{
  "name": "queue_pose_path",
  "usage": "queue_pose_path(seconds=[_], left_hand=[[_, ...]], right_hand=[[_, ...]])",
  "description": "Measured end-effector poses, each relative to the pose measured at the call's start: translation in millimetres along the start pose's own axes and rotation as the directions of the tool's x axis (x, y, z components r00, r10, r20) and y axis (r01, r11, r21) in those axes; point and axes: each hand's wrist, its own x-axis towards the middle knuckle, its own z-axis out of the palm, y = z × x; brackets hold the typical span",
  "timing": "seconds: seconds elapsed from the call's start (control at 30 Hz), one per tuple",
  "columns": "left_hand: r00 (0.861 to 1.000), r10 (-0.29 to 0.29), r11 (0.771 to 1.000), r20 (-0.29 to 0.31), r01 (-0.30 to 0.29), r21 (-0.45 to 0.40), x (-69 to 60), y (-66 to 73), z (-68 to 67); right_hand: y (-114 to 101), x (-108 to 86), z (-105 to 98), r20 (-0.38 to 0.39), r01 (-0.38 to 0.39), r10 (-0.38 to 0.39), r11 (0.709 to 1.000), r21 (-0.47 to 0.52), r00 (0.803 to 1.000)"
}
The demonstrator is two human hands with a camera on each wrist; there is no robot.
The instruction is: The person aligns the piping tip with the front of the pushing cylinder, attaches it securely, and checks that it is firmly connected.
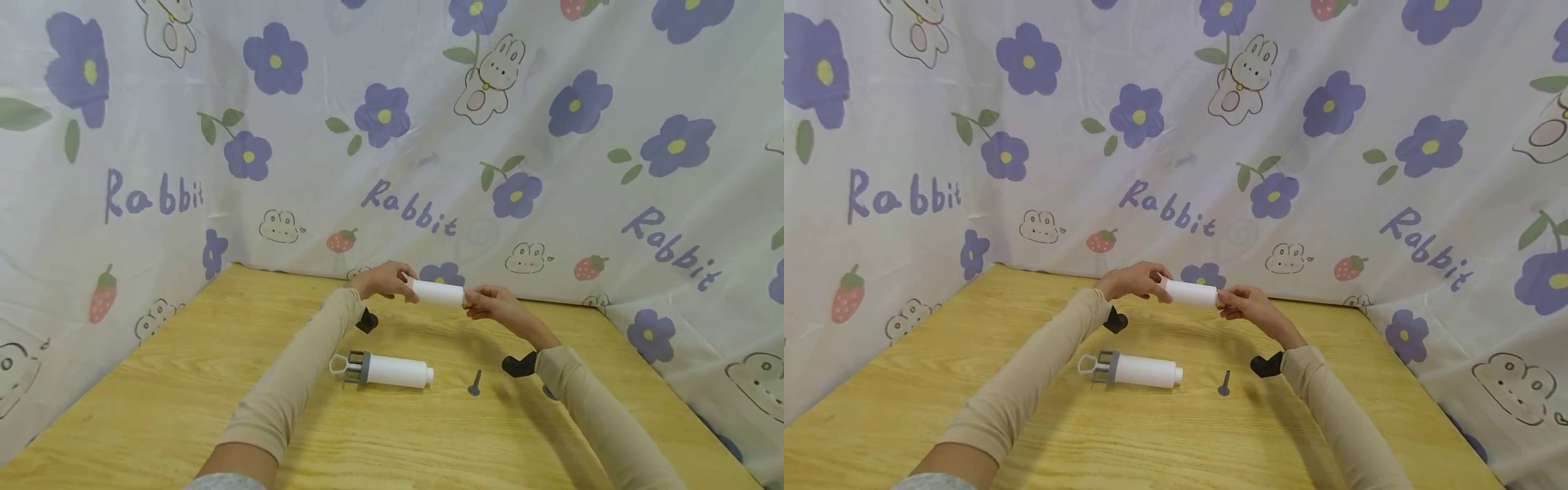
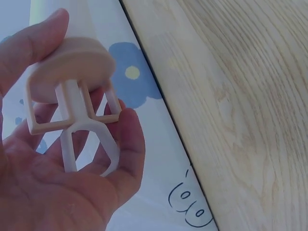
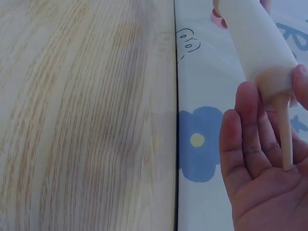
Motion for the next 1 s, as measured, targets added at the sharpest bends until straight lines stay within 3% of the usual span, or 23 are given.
queue_pose_path(seconds=[0.3, 0.5, 0.8, 1.0], left_hand=[[0.999, 0.043, 0.999, -0.019, -0.043, -0.002, -2.2, 2.3, 4.4], [0.999, 0.043, 0.999, -0.014, -0.043, -0.012, -1.2, 2.9, 6.0], [1.000, 0.022, 0.999, -0.001, -0.022, -0.023, -3.4, 6.6, 7.1], [1.000, 0.027, 0.998, -0.005, -0.027, -0.053, -1.5, 5.2, 6.4]], right_hand=[[0.1, 3.1, 0.5, 0.053, -0.132, 0.124, 0.974, 0.186, 0.991], [-3.6, 0.5, 2.0, 0.051, -0.187, 0.181, 0.973, 0.134, 0.982], [-11.5, -4.1, 0.2, 0.063, -0.166, 0.158, 0.974, 0.155, 0.985], [-13.8, -8.3, -3.2, 0.077, -0.114, 0.102, 0.980, 0.166, 0.992]])
